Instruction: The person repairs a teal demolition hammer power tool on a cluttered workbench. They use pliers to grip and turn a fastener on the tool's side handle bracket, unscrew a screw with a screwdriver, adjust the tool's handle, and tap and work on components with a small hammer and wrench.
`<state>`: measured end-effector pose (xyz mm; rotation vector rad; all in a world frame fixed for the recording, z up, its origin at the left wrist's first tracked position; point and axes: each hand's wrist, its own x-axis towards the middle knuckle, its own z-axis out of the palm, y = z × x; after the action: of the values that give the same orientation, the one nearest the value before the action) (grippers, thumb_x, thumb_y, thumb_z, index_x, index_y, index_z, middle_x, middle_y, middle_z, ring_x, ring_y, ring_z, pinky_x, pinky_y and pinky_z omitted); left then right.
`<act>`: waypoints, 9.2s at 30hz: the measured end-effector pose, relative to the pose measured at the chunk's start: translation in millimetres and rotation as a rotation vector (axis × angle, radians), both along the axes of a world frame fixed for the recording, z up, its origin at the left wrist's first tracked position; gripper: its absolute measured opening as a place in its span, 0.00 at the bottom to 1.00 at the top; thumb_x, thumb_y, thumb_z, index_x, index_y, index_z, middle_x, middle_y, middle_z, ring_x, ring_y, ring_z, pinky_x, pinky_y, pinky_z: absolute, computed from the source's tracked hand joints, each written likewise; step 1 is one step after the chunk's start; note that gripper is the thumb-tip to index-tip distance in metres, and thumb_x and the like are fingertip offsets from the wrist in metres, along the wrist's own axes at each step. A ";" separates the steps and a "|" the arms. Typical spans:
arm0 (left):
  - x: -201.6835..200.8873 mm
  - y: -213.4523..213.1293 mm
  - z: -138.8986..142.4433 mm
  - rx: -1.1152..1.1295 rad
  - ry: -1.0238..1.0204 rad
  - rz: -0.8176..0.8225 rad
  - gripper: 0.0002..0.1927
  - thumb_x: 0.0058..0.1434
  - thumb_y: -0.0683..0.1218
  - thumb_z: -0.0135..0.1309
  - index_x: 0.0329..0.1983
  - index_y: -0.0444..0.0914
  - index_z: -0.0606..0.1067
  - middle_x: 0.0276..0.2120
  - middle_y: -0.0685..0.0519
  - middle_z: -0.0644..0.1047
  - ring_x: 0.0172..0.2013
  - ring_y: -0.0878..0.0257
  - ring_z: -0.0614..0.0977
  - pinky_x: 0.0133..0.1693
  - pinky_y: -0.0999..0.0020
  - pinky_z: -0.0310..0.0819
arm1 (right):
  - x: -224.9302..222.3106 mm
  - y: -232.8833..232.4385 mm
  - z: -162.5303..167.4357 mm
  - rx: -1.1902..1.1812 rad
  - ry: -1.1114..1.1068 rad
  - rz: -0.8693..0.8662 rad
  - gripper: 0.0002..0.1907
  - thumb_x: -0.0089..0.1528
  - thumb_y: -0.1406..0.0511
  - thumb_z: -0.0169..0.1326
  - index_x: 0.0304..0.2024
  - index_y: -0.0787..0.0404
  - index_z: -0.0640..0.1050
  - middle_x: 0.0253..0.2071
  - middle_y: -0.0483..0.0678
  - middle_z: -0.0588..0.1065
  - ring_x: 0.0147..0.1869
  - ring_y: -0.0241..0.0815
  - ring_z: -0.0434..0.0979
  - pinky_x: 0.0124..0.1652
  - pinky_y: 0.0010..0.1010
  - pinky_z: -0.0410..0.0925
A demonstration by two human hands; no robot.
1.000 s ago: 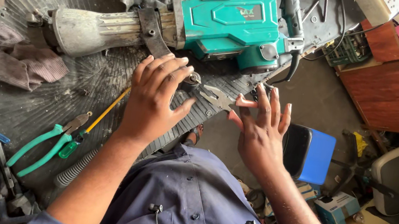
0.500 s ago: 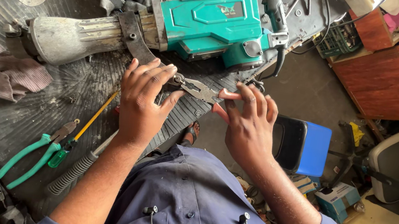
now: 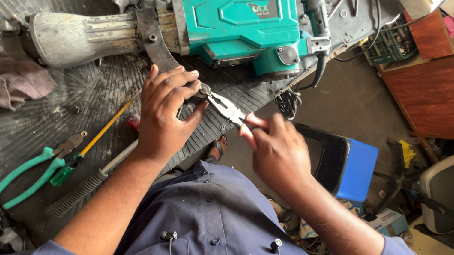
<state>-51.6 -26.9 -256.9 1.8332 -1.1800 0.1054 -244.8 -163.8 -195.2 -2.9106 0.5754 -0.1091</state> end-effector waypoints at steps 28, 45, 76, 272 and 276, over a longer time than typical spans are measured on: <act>-1.1 3.7 10.6 0.042 -0.084 0.051 0.17 0.61 0.46 0.69 0.52 0.42 0.78 0.58 0.57 0.78 0.63 0.59 0.75 0.63 0.55 0.55 | -10.0 -4.7 -16.1 0.054 -0.053 -0.018 0.20 0.58 0.66 0.57 0.53 0.56 0.78 0.58 0.55 0.68 0.61 0.57 0.67 0.59 0.49 0.60; -2.3 -0.3 9.5 0.044 -0.099 0.067 0.18 0.58 0.45 0.70 0.50 0.43 0.78 0.57 0.59 0.78 0.63 0.60 0.75 0.62 0.55 0.55 | 1.8 3.7 2.0 0.066 -0.093 -0.002 0.18 0.60 0.66 0.56 0.53 0.58 0.79 0.60 0.51 0.70 0.64 0.54 0.66 0.59 0.48 0.59; -5.0 -6.0 14.6 0.075 -0.099 0.089 0.17 0.58 0.45 0.69 0.48 0.43 0.77 0.56 0.59 0.78 0.62 0.59 0.75 0.62 0.55 0.57 | -20.6 -31.8 -25.2 0.819 0.000 0.171 0.26 0.54 0.72 0.52 0.57 0.62 0.77 0.59 0.57 0.70 0.62 0.53 0.71 0.57 0.37 0.66; 8.8 4.8 14.0 0.038 -0.157 0.034 0.31 0.59 0.49 0.71 0.62 0.42 0.70 0.55 0.59 0.79 0.61 0.61 0.75 0.60 0.53 0.58 | 3.0 14.5 8.0 -0.130 -0.155 -0.009 0.22 0.52 0.68 0.62 0.50 0.56 0.81 0.56 0.47 0.69 0.59 0.51 0.70 0.53 0.45 0.63; 8.8 5.2 13.7 0.043 -0.150 0.033 0.31 0.59 0.49 0.71 0.62 0.42 0.71 0.54 0.58 0.79 0.61 0.61 0.75 0.61 0.53 0.58 | 4.9 12.8 10.9 -0.123 -0.145 -0.001 0.20 0.53 0.68 0.61 0.49 0.56 0.81 0.55 0.47 0.70 0.58 0.50 0.71 0.52 0.44 0.65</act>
<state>-42.8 -21.7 -243.1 1.9098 -1.2636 0.2417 -239.9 -151.0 -184.2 -2.9873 0.5642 -0.3648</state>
